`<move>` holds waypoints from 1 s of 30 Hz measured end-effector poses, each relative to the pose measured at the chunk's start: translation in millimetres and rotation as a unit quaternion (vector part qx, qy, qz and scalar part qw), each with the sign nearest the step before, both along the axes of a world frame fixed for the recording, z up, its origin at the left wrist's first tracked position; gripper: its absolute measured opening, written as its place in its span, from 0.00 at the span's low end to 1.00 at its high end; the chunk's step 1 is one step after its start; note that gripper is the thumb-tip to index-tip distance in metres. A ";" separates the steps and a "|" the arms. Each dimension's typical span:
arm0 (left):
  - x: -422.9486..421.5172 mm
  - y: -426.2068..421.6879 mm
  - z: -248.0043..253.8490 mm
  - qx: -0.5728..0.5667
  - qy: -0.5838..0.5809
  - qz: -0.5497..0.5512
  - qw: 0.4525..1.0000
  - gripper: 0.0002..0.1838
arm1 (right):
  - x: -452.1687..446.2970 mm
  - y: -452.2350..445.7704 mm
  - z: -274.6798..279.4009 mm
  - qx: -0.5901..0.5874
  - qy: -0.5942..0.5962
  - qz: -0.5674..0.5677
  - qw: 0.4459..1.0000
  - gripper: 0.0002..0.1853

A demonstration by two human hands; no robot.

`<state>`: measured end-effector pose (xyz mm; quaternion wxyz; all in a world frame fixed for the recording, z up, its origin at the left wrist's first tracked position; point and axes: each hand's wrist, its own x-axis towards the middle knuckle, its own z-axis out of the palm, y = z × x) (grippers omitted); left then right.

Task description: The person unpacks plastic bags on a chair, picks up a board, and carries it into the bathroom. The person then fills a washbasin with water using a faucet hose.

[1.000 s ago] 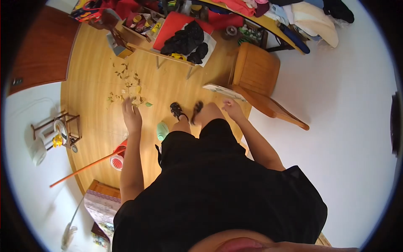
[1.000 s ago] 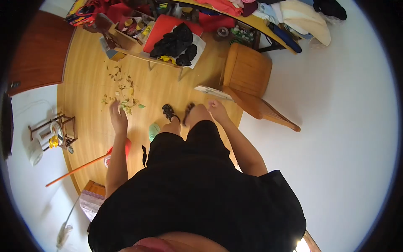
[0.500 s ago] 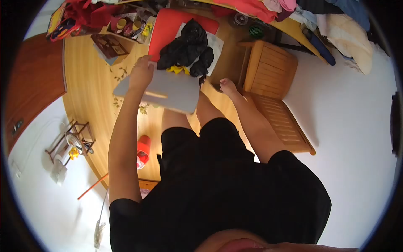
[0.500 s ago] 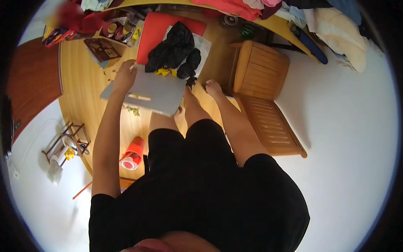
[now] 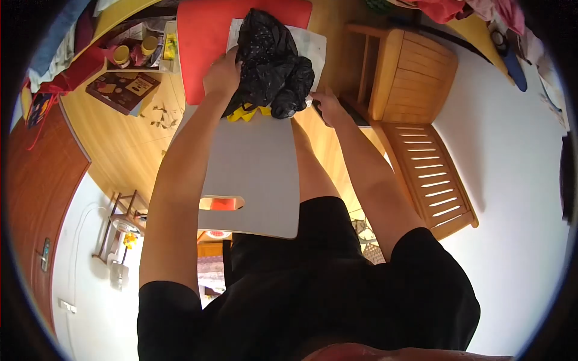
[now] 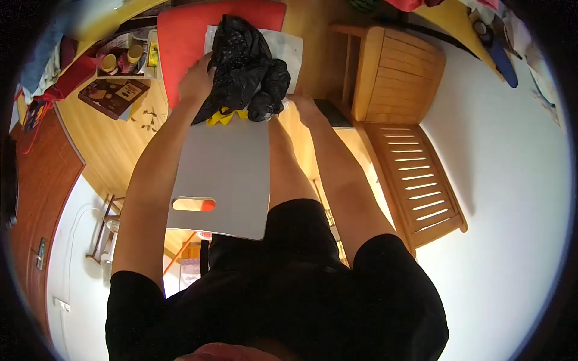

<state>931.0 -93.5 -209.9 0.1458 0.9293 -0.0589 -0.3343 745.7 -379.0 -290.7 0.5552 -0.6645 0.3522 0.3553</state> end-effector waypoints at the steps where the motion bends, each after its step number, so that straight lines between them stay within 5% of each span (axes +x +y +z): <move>1: 2.0 1.4 -3.7 -0.002 -0.038 0.010 0.999 0.25 | 7.9 4.4 -0.1 0.070 0.049 -0.098 0.991 0.24; 4: -8.8 -10.3 14.3 -0.014 -0.057 0.026 0.998 0.26 | 2.8 18.5 -8.0 0.208 -0.029 -0.270 0.940 0.23; 7: -36.7 -34.5 24.0 -0.056 -0.090 -0.027 0.994 0.29 | 23.9 43.0 28.7 0.193 0.002 -0.335 0.922 0.21; 11: -56.7 -45.8 23.5 -0.078 -0.075 -0.098 0.989 0.30 | 45.3 69.0 60.0 0.166 -0.032 -0.287 0.943 0.23; 14: -52.5 -33.6 16.3 -0.046 -0.051 -0.153 0.986 0.31 | 31.0 66.8 11.3 -0.011 -0.044 -0.190 0.981 0.24; 18: -28.0 1.6 2.9 0.010 -0.047 -0.105 0.993 0.30 | 20.1 59.0 -25.4 -0.334 0.013 -0.141 0.932 0.25; 20: -21.3 18.0 -6.2 0.018 -0.048 -0.058 0.997 0.29 | 22.2 56.0 -11.9 -0.379 -0.102 -0.056 0.918 0.31; 25: -25.8 37.6 -26.7 -0.020 -0.006 -0.026 0.999 0.28 | 37.3 81.4 20.0 -0.351 -0.100 0.043 0.930 0.41; 28: -33.9 34.7 -34.1 0.012 -0.003 -0.052 0.999 0.30 | 48.7 85.7 20.7 -0.307 0.012 0.124 0.944 0.37; 30: -36.6 30.6 -33.6 0.046 -0.004 -0.071 0.996 0.31 | 39.2 74.1 0.2 -0.285 -0.029 0.093 0.954 0.30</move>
